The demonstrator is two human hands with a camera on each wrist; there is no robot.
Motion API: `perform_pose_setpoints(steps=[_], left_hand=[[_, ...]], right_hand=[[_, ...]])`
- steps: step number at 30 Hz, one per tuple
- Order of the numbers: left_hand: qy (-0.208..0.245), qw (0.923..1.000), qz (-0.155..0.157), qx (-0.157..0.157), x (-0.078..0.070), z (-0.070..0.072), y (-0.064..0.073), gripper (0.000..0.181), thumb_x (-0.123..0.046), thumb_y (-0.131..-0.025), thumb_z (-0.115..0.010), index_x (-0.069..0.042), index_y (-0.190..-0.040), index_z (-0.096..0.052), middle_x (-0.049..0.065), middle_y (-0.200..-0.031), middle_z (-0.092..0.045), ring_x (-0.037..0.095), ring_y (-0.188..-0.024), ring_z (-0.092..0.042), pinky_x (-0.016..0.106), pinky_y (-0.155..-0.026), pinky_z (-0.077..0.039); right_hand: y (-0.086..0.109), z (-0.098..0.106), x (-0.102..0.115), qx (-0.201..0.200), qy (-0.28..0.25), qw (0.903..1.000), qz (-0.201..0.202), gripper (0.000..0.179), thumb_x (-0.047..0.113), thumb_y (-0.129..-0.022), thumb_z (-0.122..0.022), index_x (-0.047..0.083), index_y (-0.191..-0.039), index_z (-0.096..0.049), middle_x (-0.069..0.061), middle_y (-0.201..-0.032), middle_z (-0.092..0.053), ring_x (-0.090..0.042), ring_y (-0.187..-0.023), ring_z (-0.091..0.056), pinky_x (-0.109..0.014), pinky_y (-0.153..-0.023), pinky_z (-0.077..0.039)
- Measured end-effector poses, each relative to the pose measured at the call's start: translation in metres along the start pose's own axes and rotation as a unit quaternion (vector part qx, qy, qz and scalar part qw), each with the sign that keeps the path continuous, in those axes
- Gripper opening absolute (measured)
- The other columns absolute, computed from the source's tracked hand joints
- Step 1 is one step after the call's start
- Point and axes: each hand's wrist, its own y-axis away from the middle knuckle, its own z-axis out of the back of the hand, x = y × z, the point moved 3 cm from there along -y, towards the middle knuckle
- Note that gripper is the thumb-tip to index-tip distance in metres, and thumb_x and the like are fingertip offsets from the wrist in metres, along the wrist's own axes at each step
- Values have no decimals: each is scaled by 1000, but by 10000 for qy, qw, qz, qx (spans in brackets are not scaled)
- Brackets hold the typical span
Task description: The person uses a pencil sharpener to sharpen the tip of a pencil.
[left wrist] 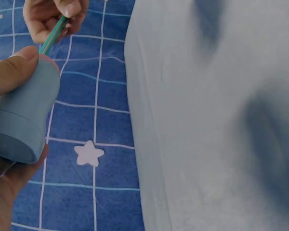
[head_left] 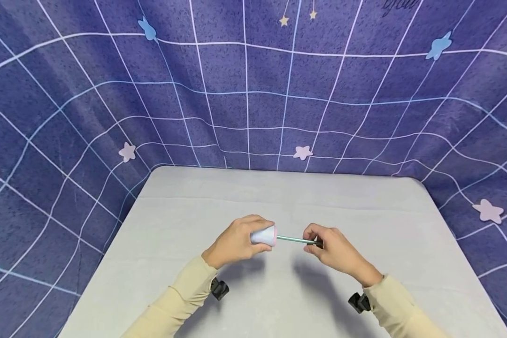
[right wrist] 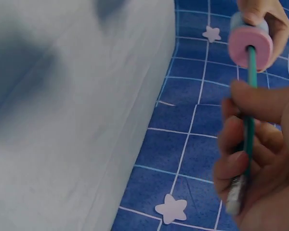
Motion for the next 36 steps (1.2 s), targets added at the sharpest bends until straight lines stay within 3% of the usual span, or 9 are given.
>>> perform_pose_setpoints(steps=[3, 5, 10, 12, 16, 21, 28, 33, 36], left_hand=[[204, 9997, 158, -10, 3, 5, -3, 48, -20, -73, -83, -6, -116, -67, 3, -104, -68, 12, -87, -63, 24, -75, -53], [354, 9990, 256, -44, 4, 8, -6, 48, -20, -73, -83, -5, -116, -67, 4, -104, -69, 12, -85, -62, 23, -73, -53], [613, 9965, 576, -25, 5, 18, -11, 48, -24, -74, -82, -5, -116, -67, 4, -103, -69, 11, -81, -61, 21, -68, -51], [810, 9934, 813, 86, 5, 22, -12, 46, -25, -74, -82, -7, -115, -69, 3, -101, -70, 10, -78, -60, 21, -67, -51], [1154, 9840, 1294, 409, 6, 30, -15, 40, -31, -75, -81, -14, -110, -71, -3, -95, -71, 8, -76, -60, 23, -68, -52], [1332, 9750, 1562, 855, 7, 34, -16, 37, -37, -77, -78, -19, -108, -72, -8, -93, -71, 7, -76, -60, 23, -70, -51], [1555, 9644, 1654, 1359, 8, 33, -11, 33, -34, -83, -74, -14, -109, -72, -2, -103, -72, 6, -86, -62, 23, -77, -51], [1698, 9633, 1589, 1343, 7, 30, -14, 28, -29, -84, -73, -13, -107, -73, -2, -102, -72, 7, -89, -62, 24, -80, -51], [1540, 9717, 1409, 1109, 5, 26, -16, 26, -23, -82, -75, -12, -106, -72, -2, -95, -71, 8, -82, -61, 23, -76, -51]], right_hand=[[2, 1, 2, -683, 505, 9946, 601, 22, 0, -77, -75, 13, -90, -63, 7, -79, -63, 1, -64, -51, -19, -55, -45], [4, 2, 4, -1283, 1030, 9798, 1134, 24, 1, -75, -77, 14, -90, -64, 8, -80, -63, 0, -64, -52, -19, -53, -45], [2, 3, 11, -2701, 2239, 9065, 2348, 5, 13, -90, -63, 9, -92, -66, 3, -81, -65, -11, -63, -57, -25, -51, -46], [1, 2, 13, -3122, 2422, 8783, 2691, 16, 13, -96, -55, 7, -90, -68, 0, -81, -66, -14, -64, -60, -26, -51, -46], [-1, 1, 16, -3653, 2509, 8433, 3042, 22, 10, -97, -52, 6, -85, -70, -2, -79, -67, -16, -62, -60, -27, -50, -45], [-1, 0, 18, -3843, 2478, 8270, 3272, 21, 8, -95, -55, 4, -83, -71, -4, -77, -67, -17, -60, -59, -26, -50, -44], [3, -6, 20, -3743, 2488, 8200, 3543, 22, 6, -96, -53, 2, -82, -71, -4, -75, -66, -15, -59, -57, -22, -48, -42], [5, -6, 18, -3734, 2395, 8195, 3628, 22, 12, -96, -56, 2, -82, -70, -4, -74, -66, -14, -56, -56, -21, -47, -41], [4, -6, 17, -3686, 2374, 8273, 3512, 22, 16, -95, -58, 3, -83, -70, -3, -74, -66, -13, -55, -55, -21, -45, -41]])
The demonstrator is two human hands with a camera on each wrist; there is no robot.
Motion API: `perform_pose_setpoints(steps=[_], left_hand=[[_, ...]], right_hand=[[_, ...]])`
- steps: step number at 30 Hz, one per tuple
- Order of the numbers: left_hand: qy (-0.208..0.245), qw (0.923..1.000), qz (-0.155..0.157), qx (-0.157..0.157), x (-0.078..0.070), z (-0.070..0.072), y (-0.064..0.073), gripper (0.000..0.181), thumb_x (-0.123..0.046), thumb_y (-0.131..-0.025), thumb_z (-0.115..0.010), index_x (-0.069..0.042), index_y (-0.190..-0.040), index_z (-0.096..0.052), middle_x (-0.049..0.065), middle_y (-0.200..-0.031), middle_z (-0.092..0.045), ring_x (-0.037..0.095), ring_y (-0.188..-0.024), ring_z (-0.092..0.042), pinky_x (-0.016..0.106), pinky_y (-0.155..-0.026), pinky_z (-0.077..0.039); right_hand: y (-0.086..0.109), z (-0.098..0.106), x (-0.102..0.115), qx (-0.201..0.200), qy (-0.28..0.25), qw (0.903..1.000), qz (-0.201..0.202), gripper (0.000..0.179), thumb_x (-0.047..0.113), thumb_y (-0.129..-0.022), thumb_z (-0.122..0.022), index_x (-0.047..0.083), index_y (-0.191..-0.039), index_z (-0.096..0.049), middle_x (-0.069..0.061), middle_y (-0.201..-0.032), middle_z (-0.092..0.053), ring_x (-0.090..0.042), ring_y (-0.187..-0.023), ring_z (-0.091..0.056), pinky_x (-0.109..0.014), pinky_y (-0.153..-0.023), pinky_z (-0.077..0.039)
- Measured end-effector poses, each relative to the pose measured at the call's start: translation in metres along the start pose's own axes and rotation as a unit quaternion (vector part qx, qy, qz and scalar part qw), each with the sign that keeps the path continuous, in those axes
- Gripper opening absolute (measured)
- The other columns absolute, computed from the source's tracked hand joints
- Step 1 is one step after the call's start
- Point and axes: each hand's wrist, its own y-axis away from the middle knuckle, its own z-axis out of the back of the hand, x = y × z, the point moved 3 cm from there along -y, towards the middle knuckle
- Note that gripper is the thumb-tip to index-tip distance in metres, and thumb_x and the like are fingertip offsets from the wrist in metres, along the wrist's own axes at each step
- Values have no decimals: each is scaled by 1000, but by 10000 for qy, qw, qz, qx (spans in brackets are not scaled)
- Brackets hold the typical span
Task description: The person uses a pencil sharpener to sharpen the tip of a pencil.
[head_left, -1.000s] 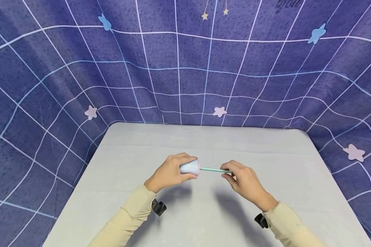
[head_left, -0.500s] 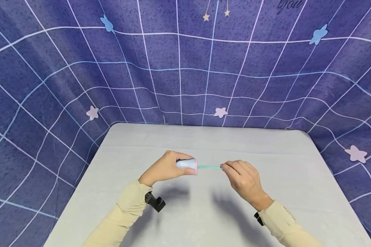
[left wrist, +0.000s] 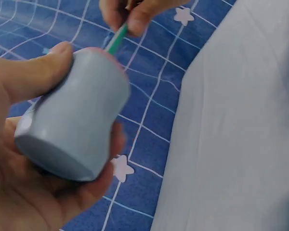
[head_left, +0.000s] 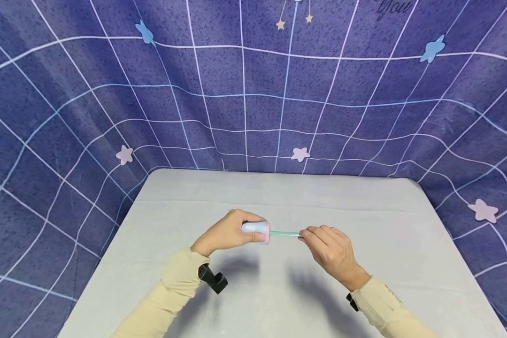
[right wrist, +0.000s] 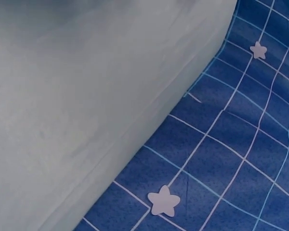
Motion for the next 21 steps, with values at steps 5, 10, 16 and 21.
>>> perform_pose_setpoints(steps=[5, 10, 16, 21], left_hand=[[-771, 9951, -343, -517, -1, -9, 0, 36, -20, -76, -80, -7, -109, -71, -1, -86, -68, 7, -73, -57, 21, -67, -49], [-1216, 9860, -578, -986, -1, -18, 3, 48, -17, -72, -83, 1, -113, -68, 2, -95, -69, 10, -77, -59, 22, -70, -51], [-1559, 9741, -797, -1432, 5, -30, 8, 54, -18, -69, -85, 1, -116, -66, 5, -105, -69, 14, -89, -62, 28, -78, -53], [-2020, 9584, -1183, -1631, 10, -42, 13, 54, -18, -68, -86, 0, -115, -68, 5, -106, -68, 16, -96, -63, 29, -83, -53]], right_hand=[[3, -3, -2, 535, -334, 9961, -614, 27, 24, -98, -54, 7, -84, -69, 2, -73, -66, -8, -54, -53, -19, -44, -40], [5, -5, -9, 1453, -872, 9729, -1577, 16, 24, -90, -64, 12, -82, -68, 7, -68, -62, 2, -52, -39, -12, -44, -32], [3, -6, -16, 2517, -1406, 9298, -2288, 8, 9, -79, -74, 15, -78, -68, 13, -60, -53, 8, -51, -29, -12, -44, -27], [6, -9, -22, 3521, -2336, 8525, -3076, 13, 12, -89, -65, 14, -76, -66, 13, -55, -45, 6, -48, -32, -16, -45, -31]])
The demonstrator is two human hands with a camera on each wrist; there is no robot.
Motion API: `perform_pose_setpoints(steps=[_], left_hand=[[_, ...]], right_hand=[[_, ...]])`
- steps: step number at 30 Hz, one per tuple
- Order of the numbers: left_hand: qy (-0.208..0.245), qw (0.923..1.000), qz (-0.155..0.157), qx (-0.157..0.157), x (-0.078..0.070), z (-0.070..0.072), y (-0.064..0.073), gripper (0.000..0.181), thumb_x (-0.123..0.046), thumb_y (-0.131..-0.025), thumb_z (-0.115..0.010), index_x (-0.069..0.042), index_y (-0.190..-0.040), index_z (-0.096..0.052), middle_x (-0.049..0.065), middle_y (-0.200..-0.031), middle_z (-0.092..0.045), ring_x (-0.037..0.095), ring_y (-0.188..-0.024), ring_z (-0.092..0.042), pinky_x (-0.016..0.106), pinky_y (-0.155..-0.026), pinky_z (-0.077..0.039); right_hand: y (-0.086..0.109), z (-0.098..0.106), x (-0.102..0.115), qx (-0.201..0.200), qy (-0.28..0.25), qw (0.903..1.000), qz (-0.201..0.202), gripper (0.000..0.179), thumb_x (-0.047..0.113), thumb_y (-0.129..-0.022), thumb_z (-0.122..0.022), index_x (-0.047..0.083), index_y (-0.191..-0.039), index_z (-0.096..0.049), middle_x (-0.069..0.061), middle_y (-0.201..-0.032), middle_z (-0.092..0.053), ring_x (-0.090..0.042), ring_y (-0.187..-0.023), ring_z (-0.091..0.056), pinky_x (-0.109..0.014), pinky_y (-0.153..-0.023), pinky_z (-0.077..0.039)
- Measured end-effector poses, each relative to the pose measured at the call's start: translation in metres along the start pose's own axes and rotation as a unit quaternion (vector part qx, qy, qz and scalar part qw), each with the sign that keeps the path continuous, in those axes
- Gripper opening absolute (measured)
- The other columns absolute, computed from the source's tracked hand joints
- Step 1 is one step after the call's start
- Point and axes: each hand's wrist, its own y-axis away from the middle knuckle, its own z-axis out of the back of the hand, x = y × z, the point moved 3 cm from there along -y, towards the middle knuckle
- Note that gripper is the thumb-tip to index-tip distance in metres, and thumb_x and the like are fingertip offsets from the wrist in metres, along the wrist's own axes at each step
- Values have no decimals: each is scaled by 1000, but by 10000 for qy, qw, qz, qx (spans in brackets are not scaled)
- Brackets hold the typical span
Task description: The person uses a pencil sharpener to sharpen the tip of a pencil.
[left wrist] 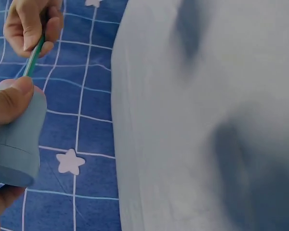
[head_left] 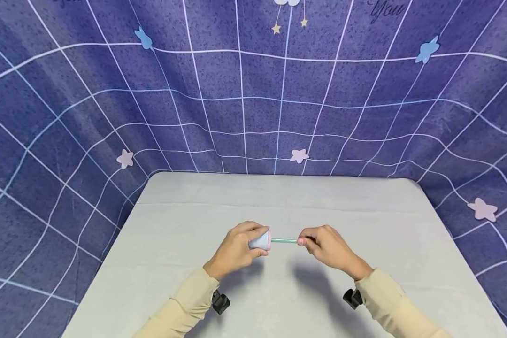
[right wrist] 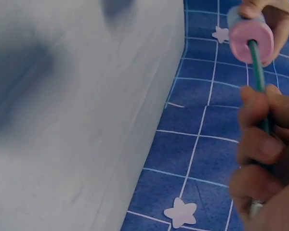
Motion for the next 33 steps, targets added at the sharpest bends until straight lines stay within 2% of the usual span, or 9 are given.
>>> perform_pose_setpoints(steps=[6, 11, 14, 20, 22, 24, 27, 30, 33], left_hand=[[-467, 9978, -462, 31, 0, -7, 9, 54, -22, -69, -85, -2, -116, -67, 5, -108, -68, 15, -98, -63, 28, -84, -53], [-141, 9987, -1, 485, 3, -10, 12, 51, -26, -76, -80, -1, -119, -65, 5, -108, -68, 14, -93, -63, 28, -81, -53], [484, 9956, 343, 730, 5, -4, 5, 49, -26, -80, -76, 0, -120, -64, 5, -106, -68, 11, -85, -61, 26, -76, -52], [1744, 9710, 997, 1300, 8, 8, -7, 38, -25, -83, -74, -6, -115, -68, 2, -100, -71, 7, -82, -62, 22, -75, -51], [1903, 9645, 1082, 1476, 7, 11, -10, 36, -25, -82, -75, -7, -113, -70, 3, -101, -73, 7, -84, -64, 22, -75, -51], [1908, 9637, 1064, 1533, 6, 12, -12, 37, -24, -79, -78, -6, -111, -71, 5, -103, -73, 7, -84, -65, 21, -73, -52], [1663, 9695, 1040, 1473, 1, 11, -14, 40, -20, -76, -80, -3, -112, -70, 8, -104, -73, 11, -83, -66, 22, -72, -52], [1083, 9826, 764, 1303, -5, 8, -12, 45, -16, -76, -80, 2, -115, -68, 10, -104, -72, 16, -88, -66, 26, -77, -53], [236, 9943, 132, 1030, -12, 4, -10, 47, -16, -76, -80, 2, -117, -66, 10, -108, -71, 19, -97, -66, 30, -85, -54]], right_hand=[[6, -10, -8, 558, -221, 9979, -258, 6, 17, -91, -64, 12, -89, -66, 11, -60, -53, 4, -49, -36, -18, -47, -35], [18, -19, -7, -560, 863, 9910, 851, 22, 16, -80, -75, 13, -94, -58, 9, -72, -65, 5, -54, -45, -16, -48, -38], [20, -18, -4, -1532, 1577, 9598, 1747, 10, 18, -87, -69, 13, -90, -60, 8, -77, -66, 0, -59, -53, -16, -50, -42], [23, -16, 7, -3004, 2552, 8704, 2951, 24, 19, -99, -52, 7, -85, -67, 2, -77, -65, -10, -58, -56, -19, -47, -39], [25, -17, 10, -3230, 2697, 8510, 3141, 25, 17, -98, -51, 5, -84, -68, 0, -75, -65, -11, -56, -55, -18, -45, -35], [27, -19, 12, -3305, 2729, 8454, 3187, 26, 15, -99, -50, 4, -82, -67, -1, -74, -65, -11, -54, -54, -16, -43, -32], [29, -21, 13, -3094, 2467, 8718, 2889, 27, 16, -100, -49, 5, -82, -66, 0, -73, -65, -8, -51, -51, -15, -42, -31], [30, -22, 13, -2540, 1584, 9330, 1996, 17, 15, -94, -58, 8, -82, -67, 2, -71, -66, -1, -50, -47, -13, -42, -34], [28, -20, 8, -1494, -71, 9876, 477, 7, 10, -87, -68, 7, -81, -69, 1, -68, -67, 3, -50, -45, -14, -44, -37]])
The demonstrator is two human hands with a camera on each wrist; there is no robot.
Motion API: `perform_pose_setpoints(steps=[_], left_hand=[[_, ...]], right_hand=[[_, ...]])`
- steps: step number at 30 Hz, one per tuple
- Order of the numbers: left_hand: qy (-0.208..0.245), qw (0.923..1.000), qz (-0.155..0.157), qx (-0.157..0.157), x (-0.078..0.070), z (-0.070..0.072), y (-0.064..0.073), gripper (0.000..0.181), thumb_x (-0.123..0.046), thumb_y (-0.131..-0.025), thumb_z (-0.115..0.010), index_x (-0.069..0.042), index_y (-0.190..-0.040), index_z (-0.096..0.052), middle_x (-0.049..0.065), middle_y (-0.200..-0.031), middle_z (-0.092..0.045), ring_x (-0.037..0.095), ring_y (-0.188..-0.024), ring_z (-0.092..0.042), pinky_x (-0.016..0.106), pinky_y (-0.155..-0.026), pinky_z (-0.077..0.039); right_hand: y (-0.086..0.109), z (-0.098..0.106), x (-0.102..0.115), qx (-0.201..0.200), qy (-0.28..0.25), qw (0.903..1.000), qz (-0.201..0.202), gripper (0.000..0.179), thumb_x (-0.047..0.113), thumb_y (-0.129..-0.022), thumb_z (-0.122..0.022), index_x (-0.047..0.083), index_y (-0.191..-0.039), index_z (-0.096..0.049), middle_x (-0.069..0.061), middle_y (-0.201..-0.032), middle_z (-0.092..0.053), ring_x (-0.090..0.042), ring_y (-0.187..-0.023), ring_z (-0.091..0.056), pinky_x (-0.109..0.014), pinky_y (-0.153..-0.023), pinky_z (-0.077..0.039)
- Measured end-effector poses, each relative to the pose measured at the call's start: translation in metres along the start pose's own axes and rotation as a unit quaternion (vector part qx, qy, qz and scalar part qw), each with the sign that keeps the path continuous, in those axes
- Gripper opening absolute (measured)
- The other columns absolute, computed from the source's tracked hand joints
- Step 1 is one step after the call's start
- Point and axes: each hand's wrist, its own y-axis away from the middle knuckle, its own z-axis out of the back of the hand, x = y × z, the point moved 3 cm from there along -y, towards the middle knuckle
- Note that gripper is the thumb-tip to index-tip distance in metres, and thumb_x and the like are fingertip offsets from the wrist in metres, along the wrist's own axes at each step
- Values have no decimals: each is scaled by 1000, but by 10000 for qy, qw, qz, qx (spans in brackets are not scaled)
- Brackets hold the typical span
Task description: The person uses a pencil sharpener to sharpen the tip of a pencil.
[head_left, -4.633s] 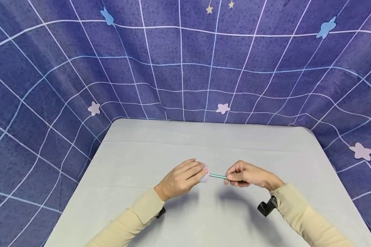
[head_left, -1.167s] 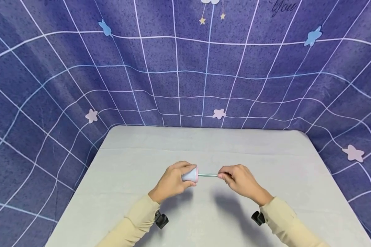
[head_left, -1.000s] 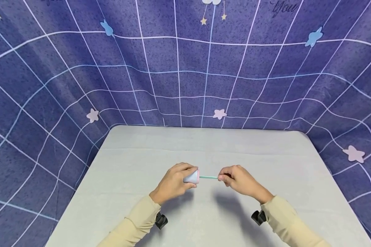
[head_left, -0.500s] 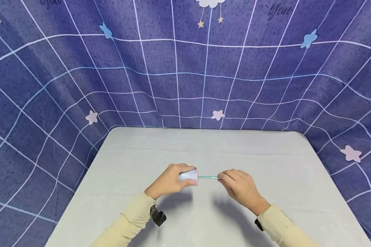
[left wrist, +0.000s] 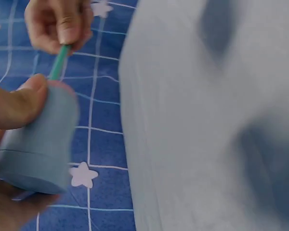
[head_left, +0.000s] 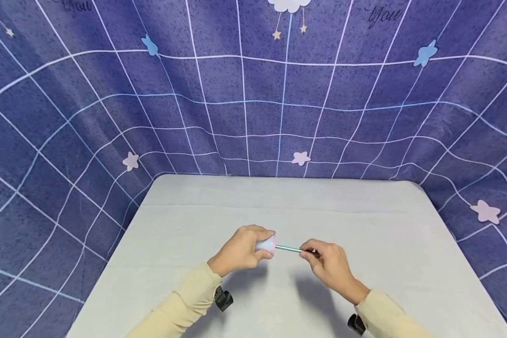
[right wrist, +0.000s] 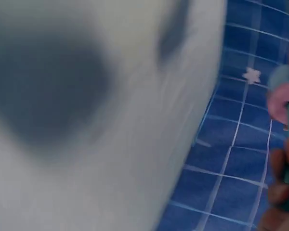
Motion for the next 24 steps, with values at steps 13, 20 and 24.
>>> perform_pose_setpoints(steps=[13, 20, 24], left_hand=[[-1704, 9429, -2351, -1634, -9, -27, 15, 55, -20, -67, -85, 3, -113, -67, 11, -107, -69, 20, -98, -64, 28, -94, -49], [-1251, 9767, -1292, -1169, -1, -18, 8, 51, -23, -73, -82, 0, -116, -66, 8, -110, -68, 17, -98, -63, 28, -89, -51], [-200, 9981, -164, -550, 7, -4, 1, 49, -23, -78, -78, -3, -121, -64, 5, -111, -67, 15, -96, -63, 29, -83, -53]], right_hand=[[-9, 13, -32, 3079, -3175, 8130, -3787, 11, 13, -85, -64, 13, -74, -67, 8, -56, -57, -6, -43, -34, -19, -40, -22], [-20, 13, -20, 2421, -1744, 9303, -2134, 5, 9, -86, -65, 5, -83, -64, 4, -65, -60, -1, -50, -42, -18, -45, -32], [-22, 14, -6, 986, 406, 9942, -148, 14, 9, -78, -75, 14, -85, -64, 8, -72, -64, 3, -56, -45, -17, -49, -38]])
